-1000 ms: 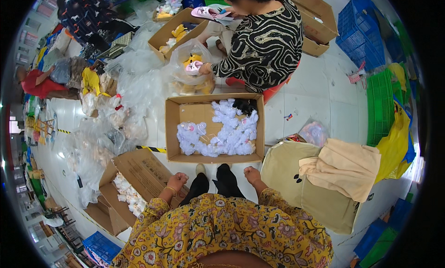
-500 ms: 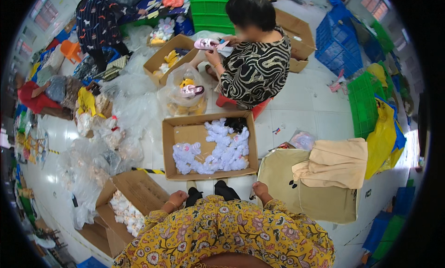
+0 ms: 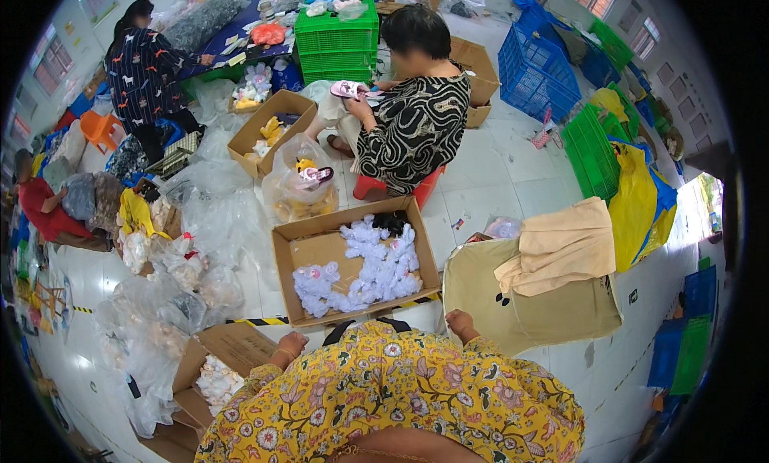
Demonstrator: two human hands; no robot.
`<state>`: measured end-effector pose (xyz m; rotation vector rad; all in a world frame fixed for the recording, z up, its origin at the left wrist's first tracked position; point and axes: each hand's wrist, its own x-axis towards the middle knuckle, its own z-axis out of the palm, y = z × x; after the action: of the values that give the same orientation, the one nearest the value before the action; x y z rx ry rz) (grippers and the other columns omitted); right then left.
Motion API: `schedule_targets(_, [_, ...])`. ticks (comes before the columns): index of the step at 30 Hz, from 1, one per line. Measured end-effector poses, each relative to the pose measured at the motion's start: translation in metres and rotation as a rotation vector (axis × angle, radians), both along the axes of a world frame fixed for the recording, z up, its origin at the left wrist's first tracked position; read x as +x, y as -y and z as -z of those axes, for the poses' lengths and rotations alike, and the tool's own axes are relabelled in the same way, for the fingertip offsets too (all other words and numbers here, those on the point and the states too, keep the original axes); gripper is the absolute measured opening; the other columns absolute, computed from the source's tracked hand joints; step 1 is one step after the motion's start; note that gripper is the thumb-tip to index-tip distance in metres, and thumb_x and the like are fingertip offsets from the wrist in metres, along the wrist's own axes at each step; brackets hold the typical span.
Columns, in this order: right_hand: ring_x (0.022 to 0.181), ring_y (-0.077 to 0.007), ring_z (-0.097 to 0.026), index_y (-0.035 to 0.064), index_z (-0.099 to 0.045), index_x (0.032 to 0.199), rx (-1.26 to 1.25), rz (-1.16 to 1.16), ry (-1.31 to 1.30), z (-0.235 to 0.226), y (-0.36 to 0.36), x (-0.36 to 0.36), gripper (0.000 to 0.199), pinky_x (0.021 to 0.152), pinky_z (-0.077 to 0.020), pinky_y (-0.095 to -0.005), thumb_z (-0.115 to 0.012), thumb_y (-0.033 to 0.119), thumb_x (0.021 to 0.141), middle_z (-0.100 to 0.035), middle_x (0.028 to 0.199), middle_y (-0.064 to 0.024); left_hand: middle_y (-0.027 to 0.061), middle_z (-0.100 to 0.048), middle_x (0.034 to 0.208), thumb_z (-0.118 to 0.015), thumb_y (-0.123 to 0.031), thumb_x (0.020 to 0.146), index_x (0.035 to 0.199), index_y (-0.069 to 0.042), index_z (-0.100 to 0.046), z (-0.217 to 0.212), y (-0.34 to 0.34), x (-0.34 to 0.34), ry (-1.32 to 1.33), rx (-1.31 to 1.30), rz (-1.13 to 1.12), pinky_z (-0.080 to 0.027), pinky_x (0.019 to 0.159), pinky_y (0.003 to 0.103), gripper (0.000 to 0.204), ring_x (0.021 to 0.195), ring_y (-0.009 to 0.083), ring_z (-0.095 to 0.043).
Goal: The person sits at a table and attaches price tags to pink slippers by hand. They pick up tags, peel them, and affix them to the slippers, then place the finished pairs into a green crate. The person later walks through the warehouse and hands the slippers to another worker.
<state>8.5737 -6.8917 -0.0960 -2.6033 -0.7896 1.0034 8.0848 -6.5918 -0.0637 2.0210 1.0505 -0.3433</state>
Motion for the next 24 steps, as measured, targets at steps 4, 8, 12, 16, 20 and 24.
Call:
schedule_targets(4, [0.067, -0.0235, -0.068, 0.0096, -0.068, 0.084, -0.024, 0.021, -0.033, -0.014, -0.005, -0.009, 0.023, 0.068, -0.0531, -0.0374, -0.056, 0.029, 0.086, -0.069, 0.074, -0.0098, 0.0057, -0.07, 0.082, -0.062, -0.041, 0.082, 0.083, -0.011, -0.068, -0.004, 0.0, -0.005, -0.087, -0.265, -0.294, -0.051, 0.079, 0.038, 0.03, 0.081, 0.0236, -0.066])
schedule_targets(8, [0.063, -0.0185, -0.068, 0.0098, -0.068, 0.085, -0.025, -0.653, 0.509, 0.046, 0.03, 0.019, 0.02, 0.066, -0.0538, -0.0336, -0.056, 0.025, 0.086, -0.07, 0.076, -0.0071, 0.0085, -0.071, 0.085, -0.067, -0.043, 0.079, 0.086, -0.008, -0.068, 0.078, 0.018, -0.026, 0.021, -0.351, -0.4, -0.052, 0.079, 0.039, 0.035, 0.084, 0.0261, -0.067])
schedule_targets(12, [0.061, -0.0198, -0.067, 0.0072, -0.068, 0.085, 0.096, -0.15, 0.104, 0.032, -0.005, 0.004, 0.016, 0.064, -0.0532, -0.0341, -0.061, 0.022, 0.086, -0.069, 0.074, -0.0079, 0.0103, -0.071, 0.085, -0.07, -0.042, 0.078, 0.088, -0.005, -0.067, 0.145, 0.019, -0.064, 0.125, -0.342, -0.525, -0.053, 0.077, 0.038, 0.038, 0.083, 0.0268, -0.068])
schedule_targets(16, [0.069, -0.0322, -0.066, 0.0051, -0.066, 0.082, 0.117, -0.013, -0.077, -0.027, -0.046, -0.014, 0.032, 0.069, -0.0523, -0.0433, -0.052, 0.034, 0.087, -0.068, 0.075, -0.0152, 0.0085, -0.071, 0.082, -0.07, -0.04, 0.079, 0.089, -0.005, -0.067, 0.14, 0.006, -0.083, 0.064, -0.402, -0.532, -0.053, 0.075, 0.036, 0.036, 0.076, 0.024, -0.069])
schedule_targets(20, [0.061, -0.0206, -0.065, 0.0065, -0.067, 0.084, 0.108, -0.039, -0.057, -0.018, -0.046, -0.004, 0.022, 0.063, -0.0523, -0.0355, -0.06, 0.028, 0.087, -0.067, 0.07, -0.0079, 0.0069, -0.071, 0.079, -0.068, -0.037, 0.082, 0.088, -0.006, -0.066, 0.11, 0.006, -0.07, 0.084, -0.413, -0.462, -0.053, 0.072, 0.035, 0.032, 0.072, 0.0216, -0.069])
schedule_targets(24, [0.058, -0.0159, -0.064, 0.0066, -0.067, 0.084, 0.101, -0.009, -0.051, -0.018, -0.047, -0.007, 0.019, 0.06, -0.0521, -0.0324, -0.064, 0.026, 0.087, -0.066, 0.069, -0.0053, 0.007, -0.071, 0.077, -0.066, -0.036, 0.083, 0.089, -0.006, -0.066, 0.088, 0.003, -0.06, 0.053, -0.409, -0.479, -0.053, 0.071, 0.035, 0.031, 0.073, 0.0212, -0.069])
